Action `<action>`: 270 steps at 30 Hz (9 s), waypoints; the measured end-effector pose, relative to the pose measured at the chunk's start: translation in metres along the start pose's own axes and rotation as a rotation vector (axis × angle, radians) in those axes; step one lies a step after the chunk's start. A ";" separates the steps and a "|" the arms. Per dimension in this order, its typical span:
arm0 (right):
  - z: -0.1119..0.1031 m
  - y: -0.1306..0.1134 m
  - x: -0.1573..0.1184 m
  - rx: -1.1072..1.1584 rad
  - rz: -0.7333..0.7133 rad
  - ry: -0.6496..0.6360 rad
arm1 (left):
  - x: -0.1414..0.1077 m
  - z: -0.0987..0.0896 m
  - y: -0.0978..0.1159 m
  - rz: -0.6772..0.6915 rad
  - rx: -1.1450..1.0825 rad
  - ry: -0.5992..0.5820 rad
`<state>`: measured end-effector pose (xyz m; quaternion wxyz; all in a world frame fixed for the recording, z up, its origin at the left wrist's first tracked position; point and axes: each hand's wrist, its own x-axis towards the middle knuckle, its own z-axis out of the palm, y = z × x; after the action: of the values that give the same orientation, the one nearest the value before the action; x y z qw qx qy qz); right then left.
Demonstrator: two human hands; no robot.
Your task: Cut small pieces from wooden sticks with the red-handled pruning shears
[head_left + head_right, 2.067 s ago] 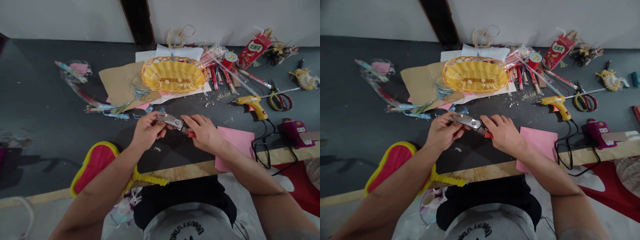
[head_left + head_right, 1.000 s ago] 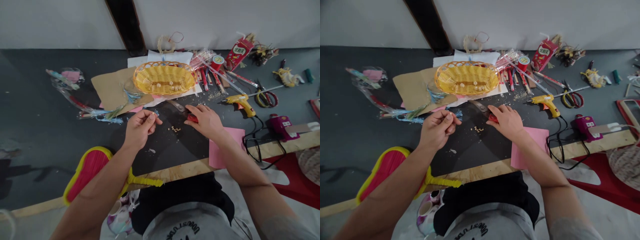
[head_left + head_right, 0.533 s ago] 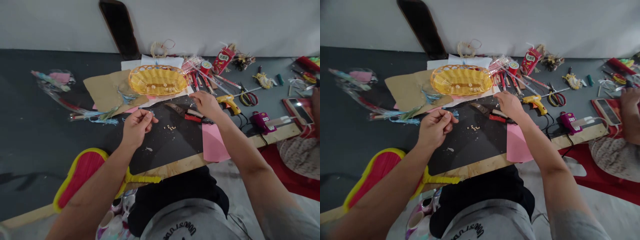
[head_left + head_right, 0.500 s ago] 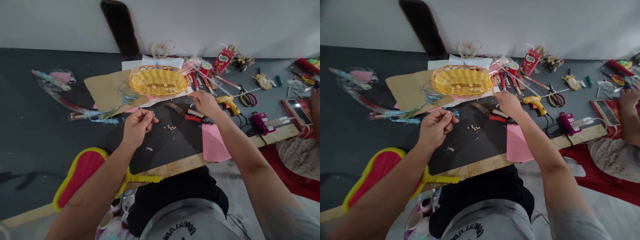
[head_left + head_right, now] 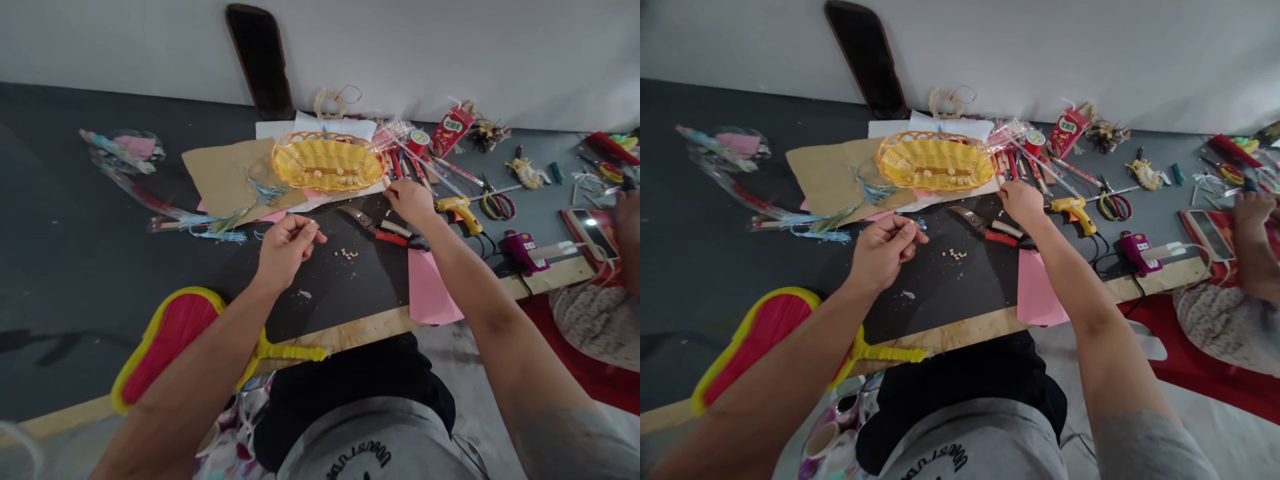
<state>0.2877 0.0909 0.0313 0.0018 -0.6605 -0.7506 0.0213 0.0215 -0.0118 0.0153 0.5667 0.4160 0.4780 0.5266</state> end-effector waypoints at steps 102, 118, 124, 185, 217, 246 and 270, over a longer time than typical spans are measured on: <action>0.020 -0.043 -0.106 0.590 -0.588 0.342 | -0.008 0.002 0.001 0.003 -0.053 -0.047; 0.019 -0.043 -0.107 0.589 -0.617 0.322 | -0.008 -0.001 -0.001 0.042 0.038 -0.068; 0.020 -0.043 -0.107 0.577 -0.598 0.299 | -0.007 -0.002 -0.002 0.052 0.071 -0.065; 0.011 -0.043 -0.114 0.280 -0.474 0.096 | -0.012 -0.004 -0.009 0.037 0.062 -0.082; 0.013 -0.044 -0.111 0.231 -0.447 0.077 | -0.011 0.004 -0.003 -0.003 0.072 -0.014; 0.011 -0.043 -0.112 0.234 -0.506 0.039 | -0.015 -0.001 -0.004 -0.007 0.076 -0.115; 0.016 -0.038 -0.108 0.318 -0.666 0.173 | -0.016 0.002 0.002 -0.071 -0.038 -0.216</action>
<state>0.2630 -0.0213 0.0192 0.1746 -0.3709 -0.9086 0.0799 0.0236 -0.0279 0.0198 0.6409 0.4424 0.4185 0.4673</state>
